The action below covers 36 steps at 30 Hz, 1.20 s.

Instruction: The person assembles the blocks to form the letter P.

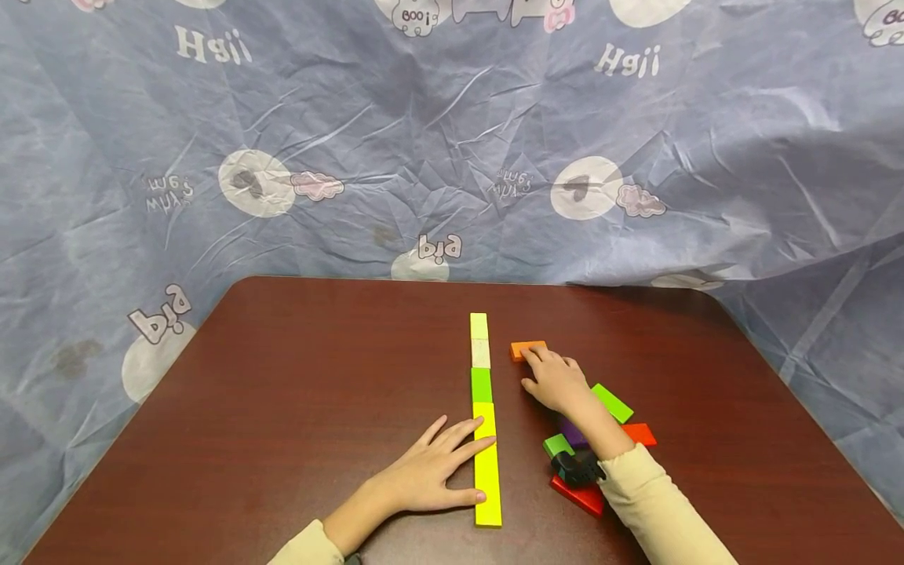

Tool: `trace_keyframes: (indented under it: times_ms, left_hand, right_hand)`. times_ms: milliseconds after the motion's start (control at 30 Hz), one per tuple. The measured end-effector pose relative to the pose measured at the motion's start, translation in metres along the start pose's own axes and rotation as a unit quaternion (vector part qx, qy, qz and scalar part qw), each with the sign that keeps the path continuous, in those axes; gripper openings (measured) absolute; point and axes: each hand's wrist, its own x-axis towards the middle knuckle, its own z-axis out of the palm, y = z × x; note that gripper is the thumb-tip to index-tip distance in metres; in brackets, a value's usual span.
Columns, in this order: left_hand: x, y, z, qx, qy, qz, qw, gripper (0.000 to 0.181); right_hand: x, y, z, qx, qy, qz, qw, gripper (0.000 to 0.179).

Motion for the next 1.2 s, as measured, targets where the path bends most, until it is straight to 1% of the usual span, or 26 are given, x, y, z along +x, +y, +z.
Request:
trace_keyframes:
  times_ms: [100, 233, 333, 467, 567, 767, 1000, 1100, 1200]
  left_hand:
    - [0.000, -0.001, -0.001, -0.001, 0.000, 0.001, 1.0000, 0.068]
    - [-0.001, -0.002, -0.001, 0.003, 0.001, 0.003, 1.0000, 0.068]
    - [-0.002, -0.002, -0.001, 0.004, 0.002, 0.004, 1.0000, 0.068]
    - [-0.002, -0.002, -0.001, 0.004, 0.003, 0.003, 1.0000, 0.068]
    - [-0.001, -0.002, 0.000, 0.013, 0.006, 0.003, 0.9999, 0.068]
    - [-0.001, -0.002, 0.000, 0.006, 0.004, 0.003, 1.0000, 0.068]
    - [-0.001, -0.002, 0.000, 0.009, 0.007, 0.006, 0.9999, 0.068]
    - [-0.001, -0.003, 0.001, 0.008, 0.006, 0.005, 0.9999, 0.068]
    - [0.000, -0.002, 0.001, 0.004, 0.003, 0.006, 1.0000, 0.068]
  right_hand:
    - [0.023, 0.004, 0.000, -0.006, 0.003, 0.010, 0.9999, 0.053]
    - [0.048, 0.003, 0.002, 0.008, 0.001, 0.026, 0.9996, 0.051]
    - [0.059, -0.001, 0.004, 0.024, -0.004, 0.036, 0.9991, 0.049]
    - [0.069, -0.007, 0.006, 0.040, 0.001, 0.047, 0.9981, 0.047]
    - [0.072, -0.012, 0.007, 0.042, 0.005, 0.050, 0.9978, 0.047]
    - [0.070, -0.019, 0.010, 0.037, 0.011, 0.048, 0.9981, 0.047]
    - [0.069, -0.020, 0.012, 0.033, 0.019, 0.044, 0.9983, 0.048]
    - [0.068, -0.019, 0.012, 0.043, 0.025, 0.042, 0.9979, 0.048]
    - [0.063, -0.015, 0.010, 0.072, 0.037, 0.040, 0.9960, 0.048]
